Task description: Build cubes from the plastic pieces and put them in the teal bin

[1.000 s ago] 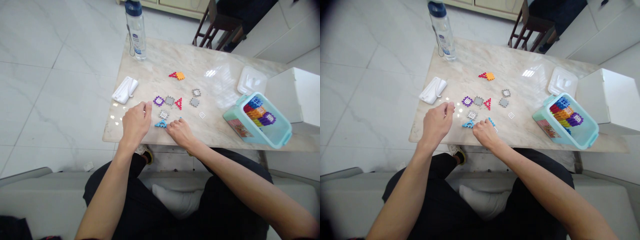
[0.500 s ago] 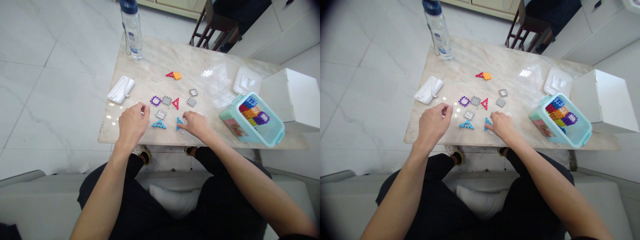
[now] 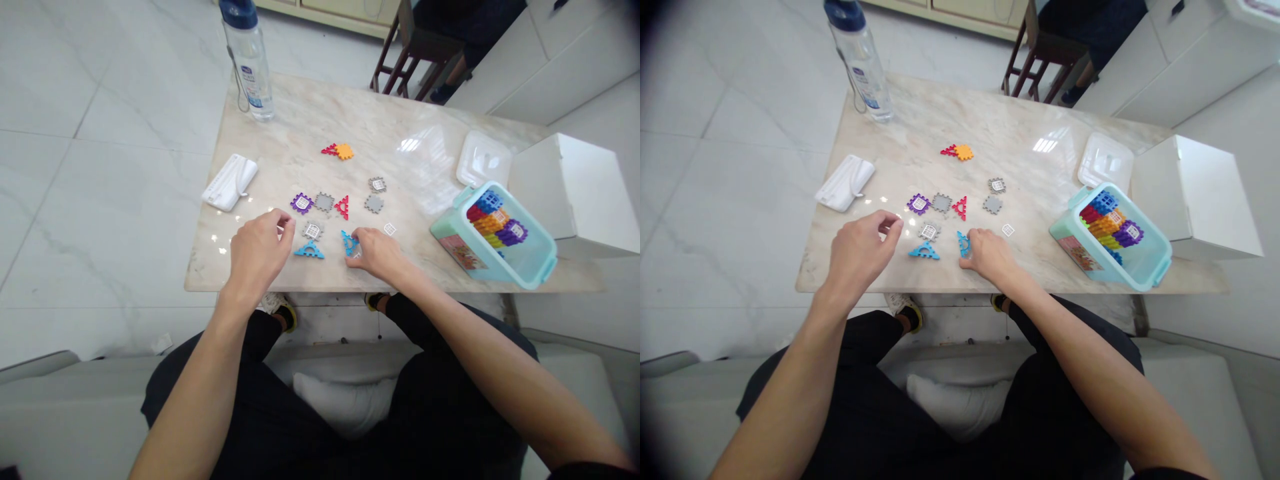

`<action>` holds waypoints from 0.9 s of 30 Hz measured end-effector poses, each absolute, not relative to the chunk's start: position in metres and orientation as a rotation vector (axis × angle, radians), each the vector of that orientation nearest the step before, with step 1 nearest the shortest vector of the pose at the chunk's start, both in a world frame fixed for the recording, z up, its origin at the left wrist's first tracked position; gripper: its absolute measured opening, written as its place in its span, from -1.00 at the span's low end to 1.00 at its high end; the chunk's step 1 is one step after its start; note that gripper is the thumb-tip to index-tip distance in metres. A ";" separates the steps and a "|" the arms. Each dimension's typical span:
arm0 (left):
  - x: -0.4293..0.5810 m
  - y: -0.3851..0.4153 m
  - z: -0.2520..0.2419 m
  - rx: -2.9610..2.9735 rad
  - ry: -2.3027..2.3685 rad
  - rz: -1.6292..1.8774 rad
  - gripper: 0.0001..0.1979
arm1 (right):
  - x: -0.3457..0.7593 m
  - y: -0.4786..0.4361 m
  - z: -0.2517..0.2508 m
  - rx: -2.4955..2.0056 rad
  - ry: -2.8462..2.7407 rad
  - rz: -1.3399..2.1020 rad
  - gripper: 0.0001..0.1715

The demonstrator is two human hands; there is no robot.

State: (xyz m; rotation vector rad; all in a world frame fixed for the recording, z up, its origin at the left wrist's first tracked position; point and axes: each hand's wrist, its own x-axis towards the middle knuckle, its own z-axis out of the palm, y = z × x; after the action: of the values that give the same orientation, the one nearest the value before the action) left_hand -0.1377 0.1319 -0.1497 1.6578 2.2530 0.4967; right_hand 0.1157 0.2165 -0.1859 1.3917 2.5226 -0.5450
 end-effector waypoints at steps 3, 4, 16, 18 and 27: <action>-0.129 0.130 -0.154 2.005 2.020 0.469 -0.60 | 0.115 0.223 -0.176 1.482 2.551 -0.971 -0.44; -0.125 0.129 -0.156 2.109 1.936 0.459 -0.51 | 0.114 0.224 -0.172 1.507 2.538 -1.112 -0.46; -0.103 0.133 -0.157 1.321 1.710 1.169 -0.80 | 0.102 0.221 -0.146 1.258 2.797 -1.417 -0.37; -0.104 0.135 -0.154 1.017 1.653 1.280 -0.72 | 0.100 0.220 -0.146 1.214 2.838 -1.343 -0.44; -0.103 0.135 -0.154 0.733 1.546 1.276 -0.64 | 0.091 0.209 -0.154 1.220 3.153 -0.924 -0.61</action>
State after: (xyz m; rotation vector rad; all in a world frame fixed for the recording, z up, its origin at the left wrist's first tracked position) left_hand -0.1027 0.1351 -0.1542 0.7325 1.5462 1.2763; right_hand 0.0910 0.2092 -0.1545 1.2205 3.1533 -0.9235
